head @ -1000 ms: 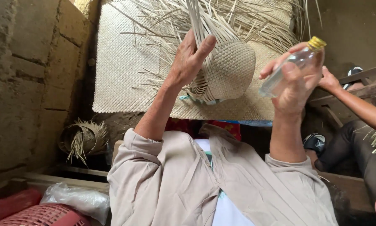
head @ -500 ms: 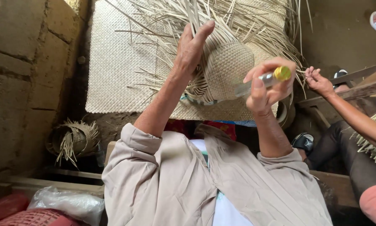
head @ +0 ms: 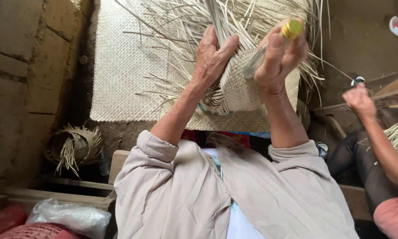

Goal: Weaving straw strands to create the brim of a hat and applying liquid from a small bottle.

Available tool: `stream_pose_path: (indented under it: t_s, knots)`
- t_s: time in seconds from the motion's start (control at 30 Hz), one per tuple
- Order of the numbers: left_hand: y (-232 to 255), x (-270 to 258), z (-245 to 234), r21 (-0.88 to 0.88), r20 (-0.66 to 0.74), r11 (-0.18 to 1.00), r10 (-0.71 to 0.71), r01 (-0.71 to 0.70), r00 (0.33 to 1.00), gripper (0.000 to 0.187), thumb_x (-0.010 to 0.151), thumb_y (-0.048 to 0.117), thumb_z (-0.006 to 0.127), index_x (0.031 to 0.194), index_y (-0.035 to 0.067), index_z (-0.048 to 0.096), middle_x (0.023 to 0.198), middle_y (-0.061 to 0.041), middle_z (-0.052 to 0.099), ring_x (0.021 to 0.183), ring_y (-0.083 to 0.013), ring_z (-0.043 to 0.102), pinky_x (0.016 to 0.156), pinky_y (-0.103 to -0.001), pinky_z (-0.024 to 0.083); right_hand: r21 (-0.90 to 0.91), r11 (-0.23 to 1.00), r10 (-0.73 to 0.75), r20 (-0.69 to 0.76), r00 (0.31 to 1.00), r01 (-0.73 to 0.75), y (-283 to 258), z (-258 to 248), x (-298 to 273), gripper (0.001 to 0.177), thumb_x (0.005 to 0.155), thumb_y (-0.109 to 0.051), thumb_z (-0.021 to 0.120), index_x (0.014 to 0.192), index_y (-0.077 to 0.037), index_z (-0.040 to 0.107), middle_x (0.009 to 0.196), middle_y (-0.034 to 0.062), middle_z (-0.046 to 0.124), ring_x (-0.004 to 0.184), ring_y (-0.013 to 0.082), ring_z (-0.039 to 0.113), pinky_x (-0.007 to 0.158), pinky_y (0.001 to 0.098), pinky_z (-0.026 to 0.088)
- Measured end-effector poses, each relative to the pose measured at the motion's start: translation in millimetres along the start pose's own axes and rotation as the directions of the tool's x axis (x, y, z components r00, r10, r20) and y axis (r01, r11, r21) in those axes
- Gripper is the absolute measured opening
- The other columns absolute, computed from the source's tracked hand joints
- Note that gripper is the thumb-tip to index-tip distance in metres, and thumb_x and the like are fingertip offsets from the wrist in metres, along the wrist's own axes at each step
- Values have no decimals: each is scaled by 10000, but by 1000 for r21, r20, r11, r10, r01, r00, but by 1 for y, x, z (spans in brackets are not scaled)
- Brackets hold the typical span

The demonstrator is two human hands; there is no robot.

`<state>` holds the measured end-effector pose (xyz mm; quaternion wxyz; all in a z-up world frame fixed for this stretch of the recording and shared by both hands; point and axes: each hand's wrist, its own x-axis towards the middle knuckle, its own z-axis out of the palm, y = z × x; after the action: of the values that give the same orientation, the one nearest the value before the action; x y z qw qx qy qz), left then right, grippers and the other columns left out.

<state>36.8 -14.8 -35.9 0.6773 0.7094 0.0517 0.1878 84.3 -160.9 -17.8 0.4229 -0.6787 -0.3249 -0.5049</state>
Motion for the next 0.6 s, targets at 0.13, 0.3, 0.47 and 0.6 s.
stream_pose_path:
  t_s: [0.13,0.3,0.47,0.6]
  knots:
    - [-3,3,4,23,-66,997,-71,73,995,366,857,462,622,975,116,630,911,-15,570,846,-170,589,736,-341,514,195,979,-32,-99,995,51,20,-13,-23,194,1067,-5,530,1242,-40,605,1415,1,469,1080,184,577,921,357,576]
    - [3,1,2,-9,-58,999,-46,46,997,396,882,486,618,1015,116,668,950,-19,597,884,-173,615,764,-342,513,344,932,159,-100,982,-116,-69,-55,-21,447,1020,-434,531,829,-32,491,601,87,494,480,204,435,446,340,383]
    - [-2,1,6,-8,-20,999,41,-41,999,381,921,439,553,1022,83,642,983,-37,559,860,-165,609,728,-337,591,341,939,-12,-93,996,43,-40,-34,-21,399,1035,-386,529,851,-34,555,614,68,558,470,173,494,413,304,393]
    - [-3,3,8,4,-54,1000,28,-28,998,303,897,402,550,948,107,602,929,-17,539,792,-143,586,663,-312,585,255,965,75,-55,996,-58,-27,6,11,269,1044,-328,445,904,-113,525,691,52,513,508,150,414,467,307,366]
